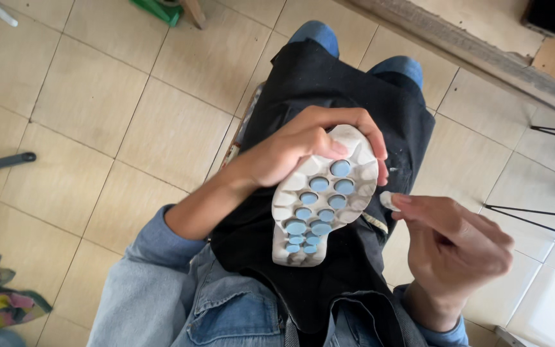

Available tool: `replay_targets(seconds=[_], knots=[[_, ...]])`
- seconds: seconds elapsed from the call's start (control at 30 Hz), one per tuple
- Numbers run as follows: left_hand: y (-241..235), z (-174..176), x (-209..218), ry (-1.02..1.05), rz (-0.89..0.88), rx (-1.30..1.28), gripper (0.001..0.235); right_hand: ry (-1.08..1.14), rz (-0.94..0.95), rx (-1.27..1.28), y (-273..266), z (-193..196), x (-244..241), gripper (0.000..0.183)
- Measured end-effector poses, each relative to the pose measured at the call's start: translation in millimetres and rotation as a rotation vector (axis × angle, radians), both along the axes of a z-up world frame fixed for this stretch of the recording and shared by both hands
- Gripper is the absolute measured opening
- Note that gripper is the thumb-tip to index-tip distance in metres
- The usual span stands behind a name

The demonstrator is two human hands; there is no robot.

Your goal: The person holds a sneaker and uses a small piece of white material to wipe and clean the blue circular patterns on the sole. They repeatedly rub the material against the sole's surface to remove dirt.

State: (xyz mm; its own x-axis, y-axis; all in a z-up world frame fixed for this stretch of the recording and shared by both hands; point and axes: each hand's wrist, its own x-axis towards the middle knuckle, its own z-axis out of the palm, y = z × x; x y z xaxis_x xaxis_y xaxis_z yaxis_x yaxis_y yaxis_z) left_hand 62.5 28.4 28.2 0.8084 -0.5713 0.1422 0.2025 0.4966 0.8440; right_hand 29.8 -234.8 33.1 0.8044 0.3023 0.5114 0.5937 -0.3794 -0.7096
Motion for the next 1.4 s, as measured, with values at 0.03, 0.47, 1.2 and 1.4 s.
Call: replay_targets(seconds=[0.03,0.47,1.2,1.4], knots=[[-5.9,-1.6,-1.2,-0.042,0.096,0.077,0.040,-0.027,-0.027,-0.062,0.6,4.4,-1.4,0.024],[-29.3,18.2,-29.4,-0.088,0.232,0.333,0.046,-0.287,0.025,-0.308,2.8,33.2,-3.6,0.022],[-31.9,29.8,-39.1,-0.103,0.307,0.500,0.046,-0.050,-0.022,-0.378,5.4,42.8,-15.2,0.024],[-27.6,28.8,-39.8,-0.182,0.390,0.645,0.056,-0.328,-0.163,-0.432,27.0,29.2,-18.8,0.010]])
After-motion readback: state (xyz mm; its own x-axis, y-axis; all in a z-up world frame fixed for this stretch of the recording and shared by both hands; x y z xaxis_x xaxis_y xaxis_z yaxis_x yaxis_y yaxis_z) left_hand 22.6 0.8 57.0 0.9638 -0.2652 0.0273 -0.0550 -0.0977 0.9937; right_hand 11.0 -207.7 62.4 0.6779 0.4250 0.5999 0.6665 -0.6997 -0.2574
